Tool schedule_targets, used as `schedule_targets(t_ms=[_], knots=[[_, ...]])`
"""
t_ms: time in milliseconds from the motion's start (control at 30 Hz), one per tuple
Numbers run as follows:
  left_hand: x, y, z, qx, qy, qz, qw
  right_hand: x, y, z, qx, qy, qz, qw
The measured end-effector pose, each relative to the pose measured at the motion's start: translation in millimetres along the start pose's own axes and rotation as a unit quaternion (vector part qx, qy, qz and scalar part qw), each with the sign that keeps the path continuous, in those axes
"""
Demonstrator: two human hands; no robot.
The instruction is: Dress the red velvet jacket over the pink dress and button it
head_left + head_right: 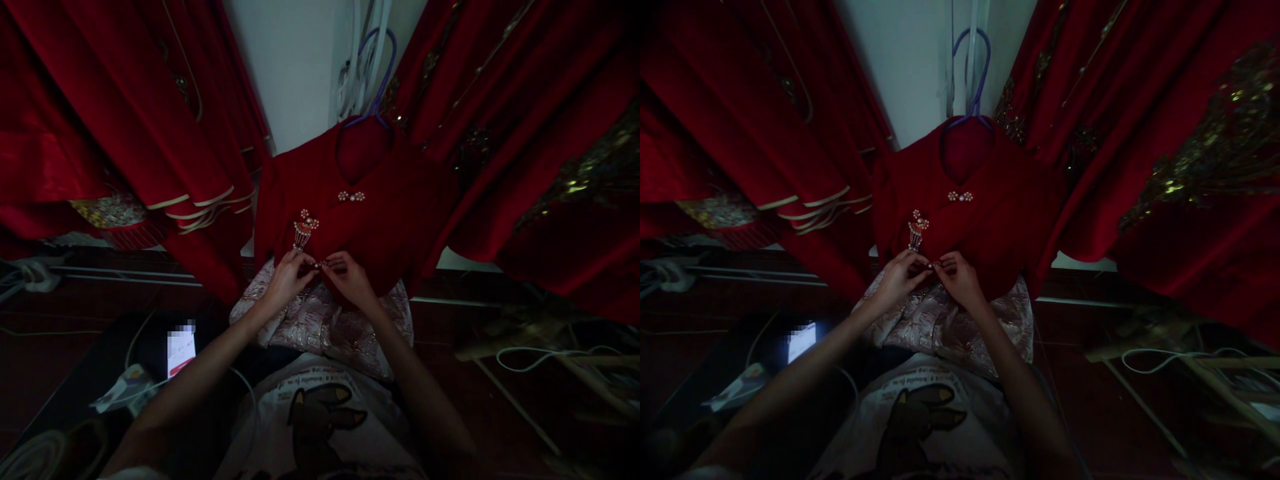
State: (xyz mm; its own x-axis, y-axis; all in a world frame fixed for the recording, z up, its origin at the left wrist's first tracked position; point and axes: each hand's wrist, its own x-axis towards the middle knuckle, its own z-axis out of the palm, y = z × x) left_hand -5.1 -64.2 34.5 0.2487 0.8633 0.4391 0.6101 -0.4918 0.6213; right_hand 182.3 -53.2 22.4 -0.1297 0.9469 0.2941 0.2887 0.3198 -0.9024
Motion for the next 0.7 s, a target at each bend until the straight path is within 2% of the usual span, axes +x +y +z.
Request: schedule_targets(t_ms=[167,333,467,700], knots=[[-0.1,-4.2,3.4,-0.037,0.023,0.004,0.999,-1.7,2.5,5.7,0.030,0.001,0.002,1.000],[-0.2,-8.8,6.6,-0.096,0.039,-0.015,0.994,-2.0,8.3,10.4,0.082,0.023,0.009,0.996],[-0.4,-12.8,10.0,-0.140,0.057,-0.035,0.988,-1.0,12.1,13.1,0.120,0.015,0.016,0.992],[-0.7,-15.1,9.8,-0.143,0.066,-0.046,0.986,-1.4,10.4,14.1,0.137,0.013,0.028,0.990]])
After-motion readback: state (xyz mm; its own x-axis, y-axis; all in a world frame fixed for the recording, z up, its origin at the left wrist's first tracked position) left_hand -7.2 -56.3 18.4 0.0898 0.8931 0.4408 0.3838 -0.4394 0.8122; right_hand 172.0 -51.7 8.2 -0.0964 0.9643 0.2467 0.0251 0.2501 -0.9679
